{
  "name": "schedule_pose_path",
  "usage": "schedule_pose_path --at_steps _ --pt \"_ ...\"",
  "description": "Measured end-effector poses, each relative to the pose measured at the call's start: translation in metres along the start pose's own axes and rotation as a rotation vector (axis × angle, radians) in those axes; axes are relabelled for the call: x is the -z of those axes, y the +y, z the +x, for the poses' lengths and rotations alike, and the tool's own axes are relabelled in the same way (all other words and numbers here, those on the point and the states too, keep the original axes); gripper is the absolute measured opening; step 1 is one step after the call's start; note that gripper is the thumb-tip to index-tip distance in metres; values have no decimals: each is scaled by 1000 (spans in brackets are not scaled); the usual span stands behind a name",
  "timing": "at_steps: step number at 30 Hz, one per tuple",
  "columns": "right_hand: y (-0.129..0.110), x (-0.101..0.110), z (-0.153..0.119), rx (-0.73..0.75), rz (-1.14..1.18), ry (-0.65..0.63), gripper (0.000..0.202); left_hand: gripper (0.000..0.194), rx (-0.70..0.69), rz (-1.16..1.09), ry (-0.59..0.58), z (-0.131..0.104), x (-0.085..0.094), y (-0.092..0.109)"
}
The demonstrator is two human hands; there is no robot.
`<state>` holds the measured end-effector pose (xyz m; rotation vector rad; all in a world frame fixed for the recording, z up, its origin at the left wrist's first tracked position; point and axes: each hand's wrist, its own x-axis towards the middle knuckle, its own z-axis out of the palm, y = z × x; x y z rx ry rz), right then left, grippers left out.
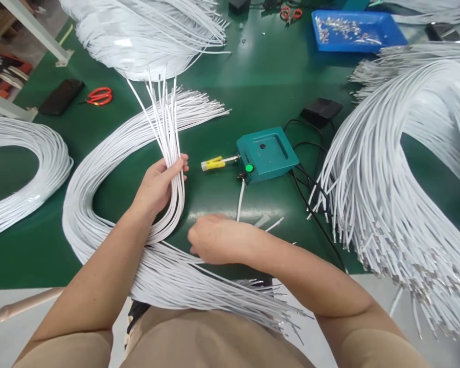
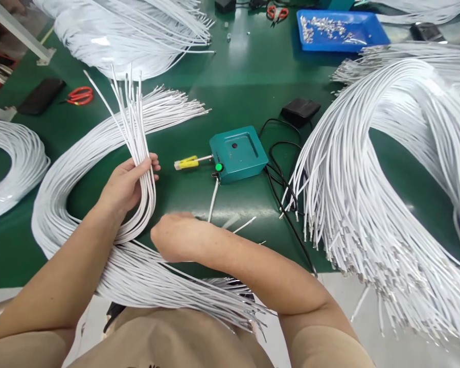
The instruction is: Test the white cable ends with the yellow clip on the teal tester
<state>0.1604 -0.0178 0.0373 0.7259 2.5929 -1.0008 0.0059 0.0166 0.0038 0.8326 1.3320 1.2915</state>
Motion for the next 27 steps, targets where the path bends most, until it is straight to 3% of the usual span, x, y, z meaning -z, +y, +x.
schedule_pose_path --at_steps 3,4,5,8,10,12,17,23,27 --pt "7 14 -5 8 286 -122 21 36 54 8 -31 -2 1 0" --pt "13 21 -6 -35 357 -67 26 38 59 11 -51 -2 1 0" --pt "19 27 -6 -88 411 56 29 38 56 15 -67 -4 1 -1" --pt "38 39 -3 -192 572 631 28 36 32 43 -146 -6 1 -4" --pt "47 39 1 -171 667 803 22 35 39 80 -234 -6 1 -6" --pt "51 36 4 -135 744 790 20 33 64 75 -279 -6 1 -5" --pt "48 27 7 -82 830 700 6 25 76 -27 -242 -3 1 -2" --pt "48 27 11 -171 606 757 3 28 53 -7 -127 1 3 2" --pt "43 23 15 -171 603 570 7 32 25 -148 -56 2 4 6"
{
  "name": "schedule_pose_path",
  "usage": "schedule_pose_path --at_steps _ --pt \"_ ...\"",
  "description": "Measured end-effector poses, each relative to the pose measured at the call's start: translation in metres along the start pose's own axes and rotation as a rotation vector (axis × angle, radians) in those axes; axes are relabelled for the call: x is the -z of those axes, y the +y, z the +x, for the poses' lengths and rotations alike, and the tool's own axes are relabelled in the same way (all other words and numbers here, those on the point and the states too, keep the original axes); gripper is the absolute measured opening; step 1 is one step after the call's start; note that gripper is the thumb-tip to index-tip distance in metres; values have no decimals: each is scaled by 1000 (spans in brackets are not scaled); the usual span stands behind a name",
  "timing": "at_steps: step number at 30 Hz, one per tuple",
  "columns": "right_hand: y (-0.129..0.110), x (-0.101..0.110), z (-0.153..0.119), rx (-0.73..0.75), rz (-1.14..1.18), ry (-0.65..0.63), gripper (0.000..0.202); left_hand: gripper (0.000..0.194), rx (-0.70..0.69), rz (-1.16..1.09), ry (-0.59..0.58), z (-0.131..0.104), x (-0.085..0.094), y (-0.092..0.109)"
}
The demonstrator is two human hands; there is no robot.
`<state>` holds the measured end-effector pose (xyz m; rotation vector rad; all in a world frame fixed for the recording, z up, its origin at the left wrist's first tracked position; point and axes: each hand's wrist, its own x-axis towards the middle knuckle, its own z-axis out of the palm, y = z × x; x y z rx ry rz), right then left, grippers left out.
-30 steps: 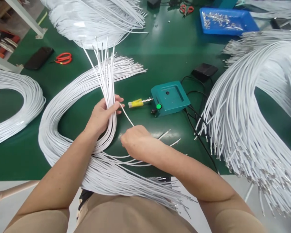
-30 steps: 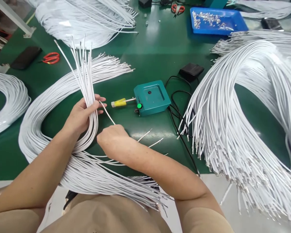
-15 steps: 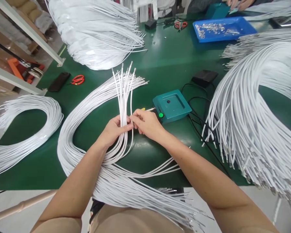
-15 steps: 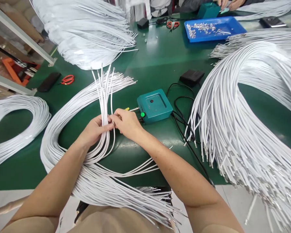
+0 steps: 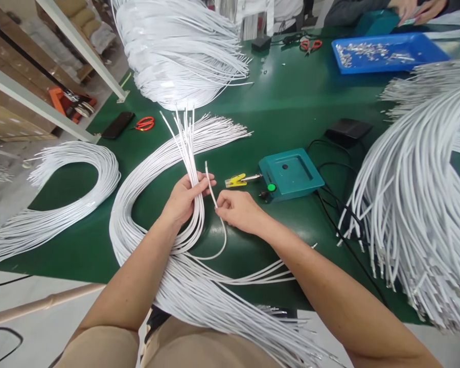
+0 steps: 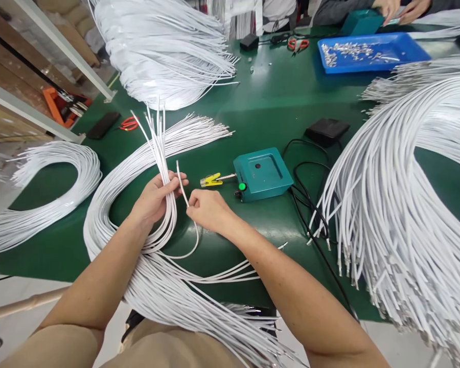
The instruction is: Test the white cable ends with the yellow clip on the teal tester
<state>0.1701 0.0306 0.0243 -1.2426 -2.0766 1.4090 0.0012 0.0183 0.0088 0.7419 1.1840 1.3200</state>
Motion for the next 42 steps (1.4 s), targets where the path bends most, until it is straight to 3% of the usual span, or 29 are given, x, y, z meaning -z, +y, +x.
schedule_pose_path --at_steps 2,4,9,16,19,24,33,37,42 --pt "-1 -2 -1 -34 2 -102 8 33 -19 -8 6 0 0 2" --pt "-1 0 -1 -43 16 -117 8 34 -41 14 -7 -1 -1 1" --pt "8 8 10 10 291 233 16 36 -79 133 -61 -5 -3 -7" --pt "13 4 15 69 540 280 13 37 -94 288 -95 -8 -6 -17" --pt "11 4 14 28 716 241 11 36 -98 247 -107 -9 -8 -15" --pt "12 2 16 -131 1128 -28 29 35 -80 200 -139 -11 -7 -12" --pt "12 4 17 -110 1045 49 26 32 -109 287 -242 -14 -12 -15" --pt "11 5 15 -94 1042 10 33 32 -115 309 -268 -15 -12 -15" --pt "13 7 15 -69 1117 -75 33 34 -125 305 -216 -13 -7 -13"
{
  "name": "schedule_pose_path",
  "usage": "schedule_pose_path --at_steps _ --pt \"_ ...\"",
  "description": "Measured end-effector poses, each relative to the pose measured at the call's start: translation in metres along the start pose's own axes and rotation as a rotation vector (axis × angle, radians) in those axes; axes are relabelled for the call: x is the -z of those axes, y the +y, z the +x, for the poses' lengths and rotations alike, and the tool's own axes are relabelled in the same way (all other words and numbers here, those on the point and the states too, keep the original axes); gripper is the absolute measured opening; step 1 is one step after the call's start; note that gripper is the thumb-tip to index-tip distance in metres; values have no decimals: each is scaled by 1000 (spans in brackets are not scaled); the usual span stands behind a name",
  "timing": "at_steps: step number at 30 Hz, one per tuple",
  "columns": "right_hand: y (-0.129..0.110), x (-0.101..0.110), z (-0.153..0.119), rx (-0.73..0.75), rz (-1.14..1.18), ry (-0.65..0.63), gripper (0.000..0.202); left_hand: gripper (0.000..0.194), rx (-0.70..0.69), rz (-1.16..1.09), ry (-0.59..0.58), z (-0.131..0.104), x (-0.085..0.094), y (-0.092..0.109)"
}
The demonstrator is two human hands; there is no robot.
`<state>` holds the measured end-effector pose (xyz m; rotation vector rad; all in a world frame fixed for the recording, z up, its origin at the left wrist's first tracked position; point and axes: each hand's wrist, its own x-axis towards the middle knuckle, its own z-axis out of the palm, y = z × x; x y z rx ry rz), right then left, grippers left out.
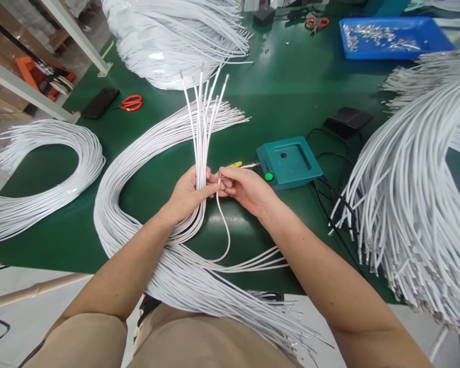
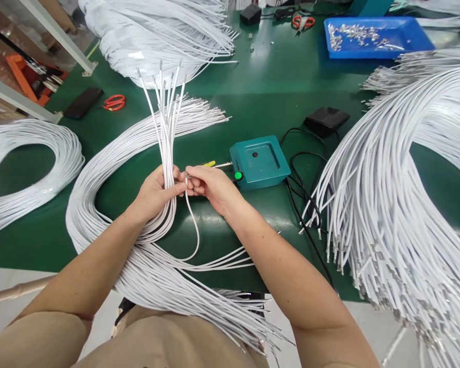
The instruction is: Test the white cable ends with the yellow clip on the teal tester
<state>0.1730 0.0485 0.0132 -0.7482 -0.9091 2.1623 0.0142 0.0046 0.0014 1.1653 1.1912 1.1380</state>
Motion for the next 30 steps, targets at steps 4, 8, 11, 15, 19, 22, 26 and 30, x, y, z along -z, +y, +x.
schedule_pose_path --at_steps 4,8,11,15,19,22,26,30 --pt "-2 -1 -1 47 -67 68 23 33 -29 -52 -11 1 0 0" --pt "-2 -4 -1 39 -119 119 38 32 -57 -32 -33 1 -2 1" --pt "0 -4 -1 30 -100 113 39 32 -48 -21 -32 0 -3 0" --pt "1 -2 -1 30 -41 57 35 34 -12 -73 -18 0 -1 1" --pt "-1 -2 -2 81 -118 79 30 36 -24 -65 -24 1 1 2" --pt "0 -3 -3 175 -300 143 24 43 -50 -55 -19 1 1 3" --pt "4 0 -3 416 -760 279 11 46 4 -66 -31 1 1 3" --pt "5 1 -1 418 -817 299 13 42 59 -108 -53 2 1 2"
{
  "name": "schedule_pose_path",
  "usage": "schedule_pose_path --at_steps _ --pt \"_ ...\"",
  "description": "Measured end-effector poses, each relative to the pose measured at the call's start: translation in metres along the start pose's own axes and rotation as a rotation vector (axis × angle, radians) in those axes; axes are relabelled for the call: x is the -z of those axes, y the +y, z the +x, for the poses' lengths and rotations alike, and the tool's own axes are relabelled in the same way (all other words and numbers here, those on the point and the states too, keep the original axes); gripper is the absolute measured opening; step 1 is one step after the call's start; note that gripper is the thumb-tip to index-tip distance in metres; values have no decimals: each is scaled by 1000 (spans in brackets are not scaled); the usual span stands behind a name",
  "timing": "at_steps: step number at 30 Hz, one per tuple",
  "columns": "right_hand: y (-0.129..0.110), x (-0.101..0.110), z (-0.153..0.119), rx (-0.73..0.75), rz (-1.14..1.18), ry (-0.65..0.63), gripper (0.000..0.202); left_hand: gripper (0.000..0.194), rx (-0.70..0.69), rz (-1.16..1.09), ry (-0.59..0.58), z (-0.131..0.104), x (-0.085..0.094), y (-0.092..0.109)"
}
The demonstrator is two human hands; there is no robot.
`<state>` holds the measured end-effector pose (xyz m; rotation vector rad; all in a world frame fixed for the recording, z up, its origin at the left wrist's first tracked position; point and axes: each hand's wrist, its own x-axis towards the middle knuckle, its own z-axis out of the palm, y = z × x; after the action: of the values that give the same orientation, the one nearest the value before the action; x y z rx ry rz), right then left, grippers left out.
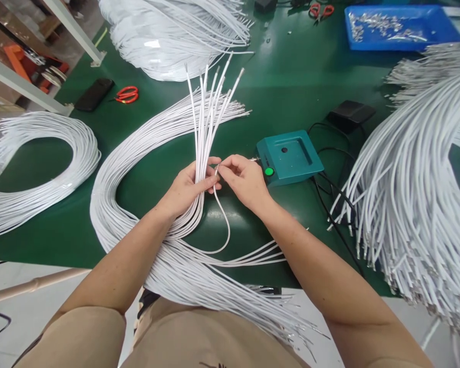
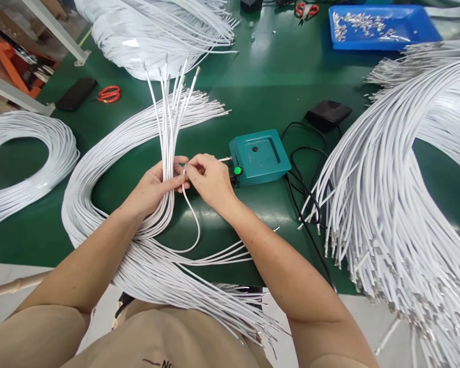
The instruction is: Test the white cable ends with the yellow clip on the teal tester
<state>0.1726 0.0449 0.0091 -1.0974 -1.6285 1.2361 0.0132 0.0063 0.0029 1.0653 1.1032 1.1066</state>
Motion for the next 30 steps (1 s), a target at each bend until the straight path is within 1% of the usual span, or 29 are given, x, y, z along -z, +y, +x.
schedule_pose_path --at_steps 3,4,6,9,12,14,16,18,20,23,25,28,30 --pt "-2 0 2 -170 250 -68 12 40 -2 -12 -10 1 0 0" --pt "-2 0 3 -214 296 -75 11 38 -6 -7 -19 1 0 0" --pt "0 0 5 -270 299 -57 11 37 -16 15 -37 1 0 1" --pt "3 0 7 -322 221 -5 11 36 -27 74 -28 0 0 3" --pt "4 0 6 -318 240 17 14 39 -36 112 4 0 1 4" --pt "1 0 5 -276 265 -9 20 40 -39 115 7 0 1 4" --pt "-2 1 4 -220 243 -64 24 39 -43 119 -6 0 2 3" --pt "-3 2 3 -158 183 -116 24 37 -42 111 -13 0 3 2" --pt "-3 3 2 -77 81 -140 23 37 -27 72 1 1 5 1" --pt "-2 4 0 94 -207 -111 21 41 19 -4 32 2 7 0" --pt "-2 4 -1 248 -487 -103 23 43 63 -53 31 3 7 0" --pt "-3 8 -1 471 -899 -142 32 45 123 -129 28 5 6 0" --pt "-4 13 2 530 -1072 -95 32 46 127 -157 44 8 5 -1"
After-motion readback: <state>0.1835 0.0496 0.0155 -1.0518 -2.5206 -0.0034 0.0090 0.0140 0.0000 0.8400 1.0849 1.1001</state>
